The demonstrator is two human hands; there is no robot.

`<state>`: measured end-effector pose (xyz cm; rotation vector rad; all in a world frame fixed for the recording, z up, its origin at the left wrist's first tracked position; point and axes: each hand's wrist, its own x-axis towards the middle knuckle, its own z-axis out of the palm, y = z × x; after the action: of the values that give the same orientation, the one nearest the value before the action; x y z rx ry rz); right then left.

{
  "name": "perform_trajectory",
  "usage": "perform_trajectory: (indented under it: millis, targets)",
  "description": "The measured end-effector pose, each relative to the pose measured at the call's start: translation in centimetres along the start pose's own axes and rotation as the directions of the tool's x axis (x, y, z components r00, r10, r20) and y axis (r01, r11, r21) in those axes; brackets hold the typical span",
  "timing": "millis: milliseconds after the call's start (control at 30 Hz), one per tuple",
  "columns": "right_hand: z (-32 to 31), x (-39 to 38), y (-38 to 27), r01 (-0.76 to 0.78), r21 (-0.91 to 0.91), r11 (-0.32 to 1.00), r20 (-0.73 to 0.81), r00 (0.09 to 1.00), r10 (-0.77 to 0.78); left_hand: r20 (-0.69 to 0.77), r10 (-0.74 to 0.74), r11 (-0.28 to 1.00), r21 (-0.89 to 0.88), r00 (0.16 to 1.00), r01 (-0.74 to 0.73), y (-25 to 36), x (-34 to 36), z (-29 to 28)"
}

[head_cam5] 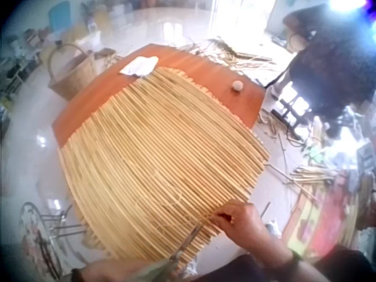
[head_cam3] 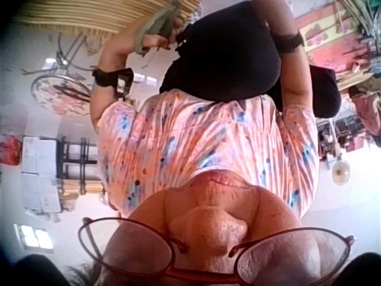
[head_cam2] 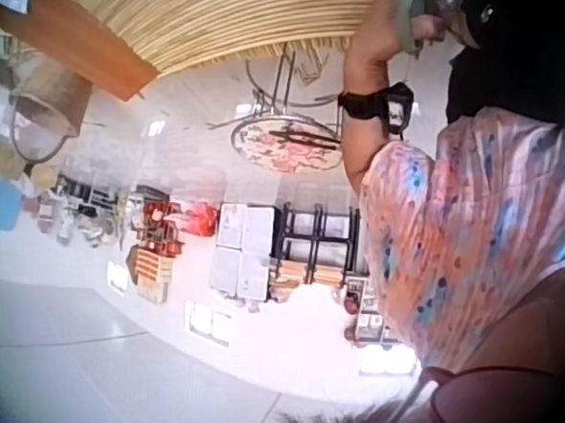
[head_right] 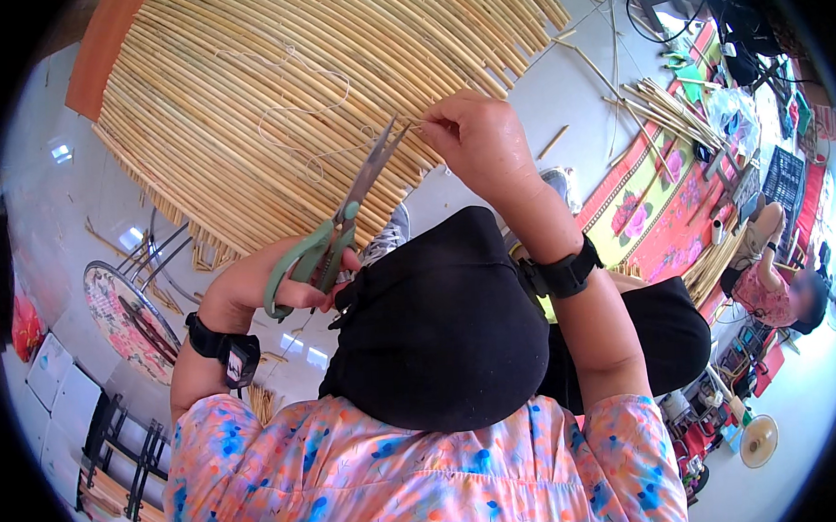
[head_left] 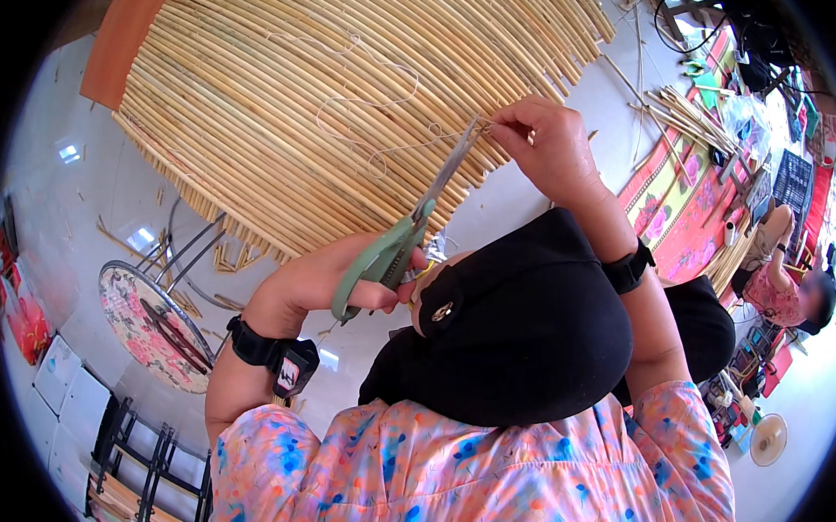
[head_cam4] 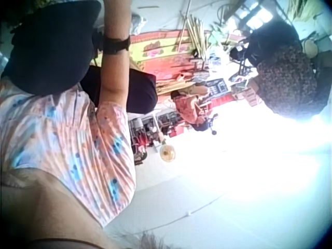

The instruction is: The person sits on the floor and weaves a bamboo mat by hand, threading a white string through the bamboo slats. They use a pair of scissors to cut the string and continue weaving the mat, occasionally adjusting the bamboo structure.

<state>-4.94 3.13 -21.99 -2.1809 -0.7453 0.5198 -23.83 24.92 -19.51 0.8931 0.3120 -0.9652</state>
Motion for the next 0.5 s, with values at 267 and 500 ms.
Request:
perform_trajectory:
  millis: [267,500]
  targets:
    - [-0.3,-0.7,0.0,-0.226,0.015,0.974,0.024,0.974,0.225,0.094,-0.026,0.999,-0.044,0.995,0.030,0.1,1.2,0.0]
    - [-0.2,-1.2,0.2,-0.262,0.054,0.963,-0.016,0.965,0.263,0.079,-0.060,0.998,0.020,0.995,0.059,1.0,1.9,0.1]
